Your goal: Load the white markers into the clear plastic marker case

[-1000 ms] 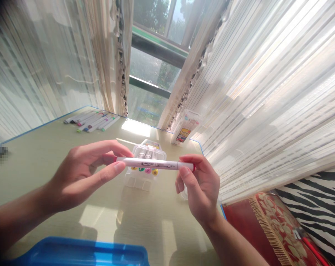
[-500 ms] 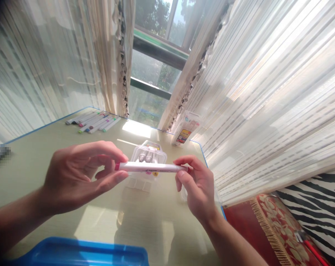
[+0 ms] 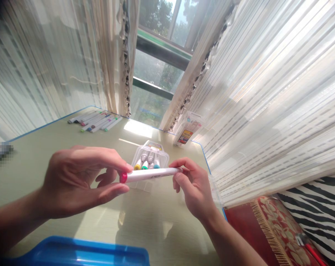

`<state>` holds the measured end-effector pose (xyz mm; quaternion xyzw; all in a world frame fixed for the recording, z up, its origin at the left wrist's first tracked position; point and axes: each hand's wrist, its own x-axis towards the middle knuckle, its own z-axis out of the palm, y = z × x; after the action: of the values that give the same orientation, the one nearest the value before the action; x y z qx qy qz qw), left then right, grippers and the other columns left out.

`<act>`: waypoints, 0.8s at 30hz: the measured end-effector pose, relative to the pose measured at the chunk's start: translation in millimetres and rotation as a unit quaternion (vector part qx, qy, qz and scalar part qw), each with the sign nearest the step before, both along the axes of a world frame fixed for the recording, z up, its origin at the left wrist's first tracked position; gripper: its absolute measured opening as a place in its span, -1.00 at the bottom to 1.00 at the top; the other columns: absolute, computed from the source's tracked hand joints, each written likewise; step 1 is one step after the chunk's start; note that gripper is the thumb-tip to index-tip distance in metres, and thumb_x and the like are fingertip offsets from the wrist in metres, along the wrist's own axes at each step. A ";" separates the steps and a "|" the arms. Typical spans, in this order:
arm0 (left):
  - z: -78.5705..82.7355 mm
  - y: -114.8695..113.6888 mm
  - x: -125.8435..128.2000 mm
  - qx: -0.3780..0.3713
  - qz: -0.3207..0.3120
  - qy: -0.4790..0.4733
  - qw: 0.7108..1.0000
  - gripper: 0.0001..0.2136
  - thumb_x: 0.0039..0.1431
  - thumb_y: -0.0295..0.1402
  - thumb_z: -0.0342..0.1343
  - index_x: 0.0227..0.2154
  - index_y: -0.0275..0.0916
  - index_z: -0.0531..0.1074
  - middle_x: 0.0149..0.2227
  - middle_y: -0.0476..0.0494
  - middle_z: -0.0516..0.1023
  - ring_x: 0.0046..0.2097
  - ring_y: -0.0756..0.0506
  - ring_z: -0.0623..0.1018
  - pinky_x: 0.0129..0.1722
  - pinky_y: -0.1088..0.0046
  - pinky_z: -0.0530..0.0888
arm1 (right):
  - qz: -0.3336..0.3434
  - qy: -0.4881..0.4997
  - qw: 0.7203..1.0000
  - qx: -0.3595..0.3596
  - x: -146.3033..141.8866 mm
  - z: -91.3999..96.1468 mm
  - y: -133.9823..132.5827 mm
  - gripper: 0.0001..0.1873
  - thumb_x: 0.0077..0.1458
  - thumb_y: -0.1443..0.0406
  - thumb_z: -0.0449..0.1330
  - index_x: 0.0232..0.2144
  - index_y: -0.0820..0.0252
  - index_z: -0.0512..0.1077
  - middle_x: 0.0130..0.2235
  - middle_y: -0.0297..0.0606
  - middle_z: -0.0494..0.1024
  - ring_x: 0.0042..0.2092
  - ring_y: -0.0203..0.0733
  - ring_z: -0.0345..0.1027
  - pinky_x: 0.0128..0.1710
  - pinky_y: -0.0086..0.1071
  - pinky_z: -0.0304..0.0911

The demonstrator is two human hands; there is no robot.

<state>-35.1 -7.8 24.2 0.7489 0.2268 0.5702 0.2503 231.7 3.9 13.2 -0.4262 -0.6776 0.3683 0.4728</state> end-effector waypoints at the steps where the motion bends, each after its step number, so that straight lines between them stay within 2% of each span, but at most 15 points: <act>1: -0.3 -0.1 0.1 0.001 -0.001 0.000 1.000 -0.79 0.04 -0.57 0.44 -0.25 -0.28 0.64 -0.44 0.00 0.64 -0.58 0.12 0.41 -0.63 0.64 0.38 | 0.000 0.000 1.000 0.000 0.1 -0.1 -0.2 -0.87 0.18 0.33 0.18 -0.27 0.21 0.54 -0.61 -0.41 0.46 -0.56 -0.28 0.28 -0.54 -0.42 0.14; 9: 1.1 -1.5 2.5 0.016 0.024 0.006 1.000 -0.82 0.03 -0.57 0.44 -0.30 -0.29 0.62 -0.46 0.02 0.63 -0.58 0.13 0.40 -0.62 0.65 0.38 | -0.006 -0.001 1.000 0.006 0.4 -0.5 0.0 -0.86 0.19 0.33 0.19 -0.26 0.21 0.55 -0.61 -0.41 0.45 -0.55 -0.26 0.29 -0.53 -0.40 0.18; 14: 1.3 -1.6 3.5 -0.007 0.076 0.003 0.997 -0.86 0.10 -0.57 0.35 -0.29 -0.27 0.60 -0.46 0.02 0.59 -0.58 0.10 0.44 -0.66 0.64 0.38 | -0.005 0.006 1.000 0.011 1.0 -0.1 -1.0 -0.88 0.21 0.32 0.21 -0.28 0.20 0.56 -0.61 -0.40 0.45 -0.55 -0.25 0.30 -0.54 -0.40 0.20; 24: 0.5 -0.5 3.4 -0.023 0.074 0.000 0.997 -0.85 0.11 -0.57 0.31 -0.28 -0.26 0.55 -0.44 0.02 0.56 -0.57 0.08 0.46 -0.65 0.61 0.39 | 0.002 0.025 0.999 0.022 0.9 -1.0 0.0 -0.88 0.25 0.32 0.22 -0.25 0.20 0.58 -0.59 -0.40 0.44 -0.54 -0.26 0.30 -0.54 -0.40 0.19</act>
<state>-31.7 -8.4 24.7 0.7241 0.2946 0.5816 0.2252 232.6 3.9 12.2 -0.4050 -0.6742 0.3644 0.4986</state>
